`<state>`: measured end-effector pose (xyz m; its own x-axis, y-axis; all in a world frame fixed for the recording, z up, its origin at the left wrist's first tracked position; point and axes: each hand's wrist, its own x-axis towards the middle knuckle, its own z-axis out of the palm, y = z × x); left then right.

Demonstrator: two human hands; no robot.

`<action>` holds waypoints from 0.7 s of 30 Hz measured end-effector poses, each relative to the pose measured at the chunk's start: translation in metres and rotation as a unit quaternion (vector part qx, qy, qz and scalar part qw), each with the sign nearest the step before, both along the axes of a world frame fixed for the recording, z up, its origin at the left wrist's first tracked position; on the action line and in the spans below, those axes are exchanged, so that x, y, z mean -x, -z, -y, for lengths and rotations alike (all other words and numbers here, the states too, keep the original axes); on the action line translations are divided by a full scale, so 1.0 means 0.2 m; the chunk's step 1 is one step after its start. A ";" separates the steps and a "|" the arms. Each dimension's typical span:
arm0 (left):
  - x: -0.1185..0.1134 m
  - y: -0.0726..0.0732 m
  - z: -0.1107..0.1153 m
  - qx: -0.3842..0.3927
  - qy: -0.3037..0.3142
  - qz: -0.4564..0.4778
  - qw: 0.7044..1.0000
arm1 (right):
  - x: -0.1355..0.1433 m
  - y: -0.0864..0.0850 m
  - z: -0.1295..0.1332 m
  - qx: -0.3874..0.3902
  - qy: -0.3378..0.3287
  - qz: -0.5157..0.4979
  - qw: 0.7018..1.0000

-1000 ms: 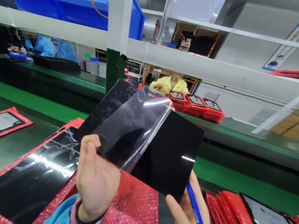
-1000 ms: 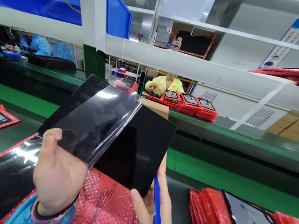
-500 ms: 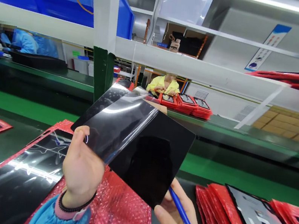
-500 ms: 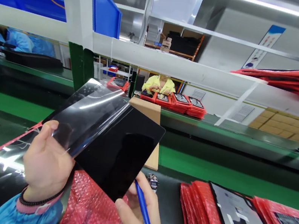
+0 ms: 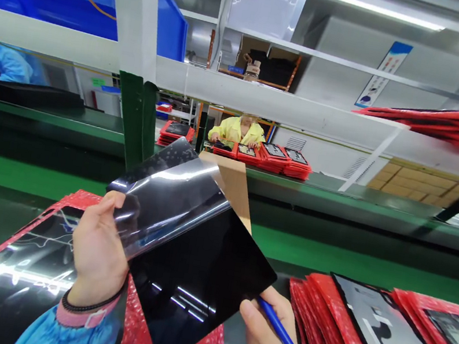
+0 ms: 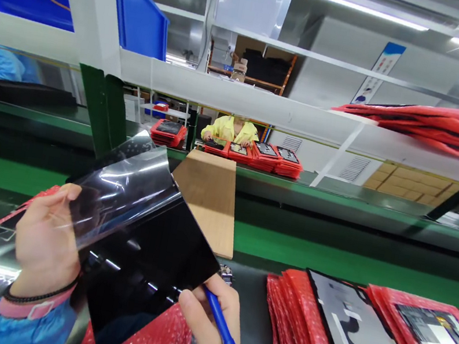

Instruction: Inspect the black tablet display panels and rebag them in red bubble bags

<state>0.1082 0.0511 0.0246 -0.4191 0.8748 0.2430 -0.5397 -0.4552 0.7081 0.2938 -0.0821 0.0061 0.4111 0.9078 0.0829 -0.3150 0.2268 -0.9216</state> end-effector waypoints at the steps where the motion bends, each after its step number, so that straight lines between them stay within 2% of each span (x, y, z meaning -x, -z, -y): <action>1: 0.00 0.00 -0.01 0.002 0.008 0.019 1.000 | -0.01 0.01 0.00 -0.002 0.009 -0.010 1.000; 3: 0.01 0.00 -0.02 0.008 0.016 0.069 0.997 | -0.03 0.03 0.00 -0.015 0.025 -0.022 0.999; 5: 0.01 0.00 -0.02 0.011 0.018 0.063 0.998 | -0.06 0.07 -0.01 -0.035 0.026 -0.018 0.999; 11: 0.01 0.00 -0.04 -0.013 0.024 0.044 0.999 | -0.14 0.16 -0.02 -0.033 -0.042 -0.010 0.998; 17: 0.02 0.00 -0.06 -0.029 0.016 0.007 0.999 | -0.09 0.09 0.01 0.004 -0.054 -0.038 0.998; 21: 0.03 0.07 -0.11 -0.037 0.004 -0.016 0.999 | -0.07 0.04 0.00 0.036 -0.091 -0.081 0.992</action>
<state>0.1025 0.0722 0.0115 -0.4039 0.8570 0.3202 -0.5212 -0.5032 0.6893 0.3075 -0.0827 -0.0028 0.2432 0.9692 -0.0392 -0.4894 0.0877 -0.8676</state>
